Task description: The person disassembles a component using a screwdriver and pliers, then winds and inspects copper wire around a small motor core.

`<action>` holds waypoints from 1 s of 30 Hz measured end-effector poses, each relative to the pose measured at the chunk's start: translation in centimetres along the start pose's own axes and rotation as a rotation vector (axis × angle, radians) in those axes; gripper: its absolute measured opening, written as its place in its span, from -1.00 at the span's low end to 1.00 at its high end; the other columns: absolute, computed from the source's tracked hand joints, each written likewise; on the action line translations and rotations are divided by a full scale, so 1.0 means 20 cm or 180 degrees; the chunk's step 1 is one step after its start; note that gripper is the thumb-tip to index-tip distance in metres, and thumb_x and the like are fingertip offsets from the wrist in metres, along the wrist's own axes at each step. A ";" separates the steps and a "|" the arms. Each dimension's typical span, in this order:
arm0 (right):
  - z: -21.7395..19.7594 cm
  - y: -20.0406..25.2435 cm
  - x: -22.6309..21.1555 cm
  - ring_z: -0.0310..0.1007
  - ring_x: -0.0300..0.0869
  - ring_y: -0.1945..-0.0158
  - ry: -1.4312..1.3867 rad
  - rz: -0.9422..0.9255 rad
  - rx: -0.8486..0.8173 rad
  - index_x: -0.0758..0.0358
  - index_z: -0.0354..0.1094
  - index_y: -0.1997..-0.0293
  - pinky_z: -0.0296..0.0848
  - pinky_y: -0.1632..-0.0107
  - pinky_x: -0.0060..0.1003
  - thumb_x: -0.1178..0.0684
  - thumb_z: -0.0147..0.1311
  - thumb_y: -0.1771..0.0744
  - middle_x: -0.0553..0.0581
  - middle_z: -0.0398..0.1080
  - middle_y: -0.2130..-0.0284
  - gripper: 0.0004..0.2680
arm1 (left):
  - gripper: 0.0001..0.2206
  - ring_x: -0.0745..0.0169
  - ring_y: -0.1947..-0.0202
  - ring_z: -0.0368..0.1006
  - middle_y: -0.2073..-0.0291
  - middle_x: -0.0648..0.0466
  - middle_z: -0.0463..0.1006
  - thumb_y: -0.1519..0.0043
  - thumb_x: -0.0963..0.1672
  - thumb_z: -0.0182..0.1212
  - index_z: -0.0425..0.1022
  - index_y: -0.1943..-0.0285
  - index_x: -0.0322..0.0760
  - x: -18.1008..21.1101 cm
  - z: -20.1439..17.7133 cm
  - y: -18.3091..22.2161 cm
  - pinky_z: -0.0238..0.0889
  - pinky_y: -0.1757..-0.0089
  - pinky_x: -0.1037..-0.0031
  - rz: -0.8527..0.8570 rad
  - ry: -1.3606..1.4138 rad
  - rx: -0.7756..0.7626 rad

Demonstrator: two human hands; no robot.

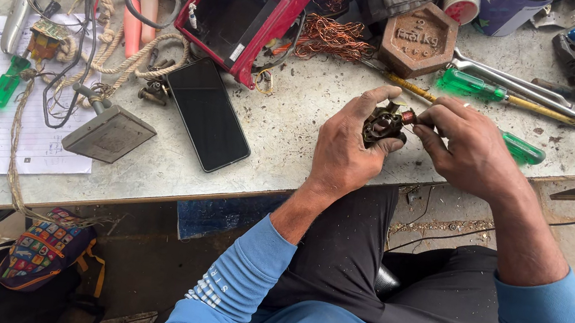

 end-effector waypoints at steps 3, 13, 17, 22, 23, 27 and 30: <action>-0.01 0.01 -0.01 0.41 -0.04 0.31 -0.0303 0.0145 0.0094 0.37 0.39 0.21 0.41 0.25 -0.12 0.14 0.16 -0.35 0.19 0.38 0.35 -0.90 | -0.33 0.27 0.06 0.66 0.04 0.07 0.67 -0.03 -0.13 0.57 0.36 -0.35 -0.04 -0.01 -0.01 0.00 0.54 0.03 0.43 -0.0379 0.0212 -0.0188; -0.01 0.08 -0.15 0.46 -0.26 0.39 -0.1243 0.0819 0.0810 0.29 0.47 0.16 0.44 0.32 -0.34 0.13 0.18 -0.40 0.03 0.50 0.40 -0.94 | -0.32 0.48 0.16 0.49 0.21 0.21 0.48 -0.08 -0.17 0.56 0.31 -0.41 -0.14 -0.10 -0.07 -0.01 0.48 0.06 0.60 -0.0549 0.1797 -0.0110; 0.02 0.15 -0.34 0.47 -0.17 0.38 -0.0087 0.0342 0.1356 0.26 0.47 0.21 0.41 0.31 -0.27 0.17 0.27 -0.36 0.11 0.42 0.36 -0.95 | -0.32 0.46 0.15 0.51 0.20 0.19 0.51 -0.12 -0.19 0.53 0.27 -0.43 -0.16 -0.07 -0.05 0.01 0.49 0.06 0.59 -0.0651 0.1768 -0.0115; 0.14 0.13 -0.52 0.43 -0.10 0.36 0.0960 -0.0051 0.2021 0.22 0.51 0.09 0.38 0.32 -0.20 0.12 0.35 -0.34 0.08 0.38 0.37 -0.88 | -0.37 0.33 0.15 0.58 0.25 0.15 0.50 -0.20 -0.20 0.42 0.17 -0.44 -0.20 -0.11 -0.06 0.01 0.55 0.06 0.46 -0.1267 0.3422 -0.0231; 0.15 0.13 -0.53 0.42 -0.11 0.36 0.1037 -0.0140 0.2084 0.24 0.53 0.03 0.38 0.33 -0.21 0.12 0.35 -0.34 0.07 0.36 0.38 -0.85 | -0.36 0.31 0.13 0.57 0.24 0.14 0.50 -0.18 -0.20 0.39 0.17 -0.44 -0.22 -0.12 -0.07 0.01 0.56 0.03 0.44 -0.1268 0.3786 -0.0193; 0.18 0.16 -0.51 0.44 -0.12 0.33 0.0673 -0.0404 0.1932 0.28 0.50 -0.08 0.40 0.30 -0.23 0.04 0.38 -0.32 0.09 0.39 0.32 -0.73 | -0.38 0.32 0.14 0.50 0.24 0.13 0.43 -0.27 -0.21 0.43 0.18 -0.48 -0.25 -0.14 -0.06 0.03 0.51 0.03 0.44 -0.1032 0.3635 -0.0172; 0.14 0.23 -0.34 0.47 -0.07 0.24 0.0226 -0.0321 0.2042 0.18 0.48 -0.06 0.41 0.25 -0.25 0.02 0.41 -0.31 0.10 0.43 0.22 -0.74 | -0.36 0.31 0.23 0.53 0.29 0.14 0.45 -0.17 -0.14 0.45 0.18 -0.41 -0.23 -0.16 -0.08 0.02 0.55 0.28 0.39 -0.1378 0.3514 -0.0134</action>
Point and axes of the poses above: each hand's wrist, its own y-axis away from the middle knuckle, its own z-axis out of the palm, x = y × z, the point moved 3 cm from there along -y, towards the middle knuckle
